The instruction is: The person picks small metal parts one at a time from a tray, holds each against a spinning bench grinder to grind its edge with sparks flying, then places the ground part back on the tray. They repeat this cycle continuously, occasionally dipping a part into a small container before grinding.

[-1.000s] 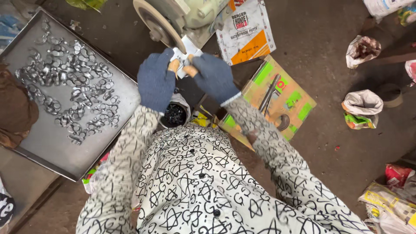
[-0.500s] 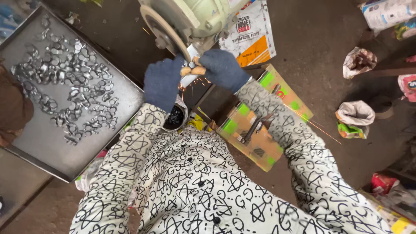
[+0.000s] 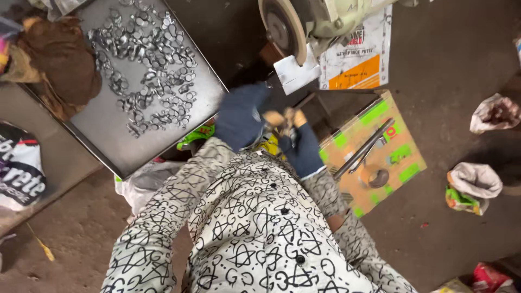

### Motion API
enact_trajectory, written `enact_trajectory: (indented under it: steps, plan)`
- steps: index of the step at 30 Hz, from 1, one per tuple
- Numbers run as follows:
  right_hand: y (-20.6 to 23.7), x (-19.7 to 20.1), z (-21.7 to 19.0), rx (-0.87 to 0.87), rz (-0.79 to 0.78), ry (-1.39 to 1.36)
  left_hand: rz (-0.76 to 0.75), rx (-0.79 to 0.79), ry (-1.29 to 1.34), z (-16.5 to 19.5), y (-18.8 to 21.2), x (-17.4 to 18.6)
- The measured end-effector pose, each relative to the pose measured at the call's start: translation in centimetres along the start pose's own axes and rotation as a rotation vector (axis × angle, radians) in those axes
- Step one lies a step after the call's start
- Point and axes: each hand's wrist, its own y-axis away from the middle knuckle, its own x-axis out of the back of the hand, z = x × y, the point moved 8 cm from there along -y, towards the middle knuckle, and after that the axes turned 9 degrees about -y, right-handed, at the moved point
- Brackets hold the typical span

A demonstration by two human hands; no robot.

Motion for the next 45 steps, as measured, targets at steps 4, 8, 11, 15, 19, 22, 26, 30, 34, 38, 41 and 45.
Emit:
enact_trajectory:
  steps: [4, 8, 11, 15, 19, 22, 26, 30, 34, 38, 41, 45]
  plan:
    - [2.0, 0.6, 2.8, 0.003, 0.066, 0.171, -0.181, 0.486, -0.585, -10.3, 3.8, 2.1]
    - [2.7, -0.1, 2.5, 0.118, 0.207, 0.448, -0.386, 0.523, -0.713, -16.2, 6.2, 1.1]
    - [2.2, -0.5, 3.2, 0.148, 0.215, 0.514, -0.300, 0.425, -0.676, -16.6, 5.6, 1.8]
    - [1.2, -3.4, 3.9, 0.311, -0.003, 0.728, -0.172, 0.535, -0.506, -15.5, 5.8, 2.9]
    - [3.1, -9.7, 3.4, 0.840, -0.176, 1.585, -0.053, 0.684, 0.187, -10.8, 7.5, 0.1]
    - [4.3, -12.8, 2.5, 0.987, -0.273, 1.869, -0.066, 0.849, 0.997, -6.3, 8.9, -4.9]
    - [4.9, -14.5, -2.1, 1.091, -0.218, 1.973, -0.205, 0.698, 0.782, -3.3, 6.2, -6.8]
    - [3.3, -15.8, -6.6, 1.217, -0.241, 2.035, -0.128, 0.237, 0.191, -1.1, -0.7, -5.0]
    - [1.5, -15.4, -9.3, 1.188, -0.176, 2.177, -0.312, -0.017, -0.269, 0.2, -4.4, -6.6]
    - [0.9, -14.7, -10.8, 1.194, -0.148, 2.119, -0.300, -0.090, -0.254, 0.3, -5.6, -7.2]
    - [0.2, -14.1, -10.8, 1.202, -0.187, 2.103, -0.335, -0.096, -0.322, -0.4, -6.2, -8.0]
    - [-1.2, -13.9, -11.6, 1.219, -0.265, 2.105, -0.376, -0.075, -0.380, -1.1, -6.2, -9.4]
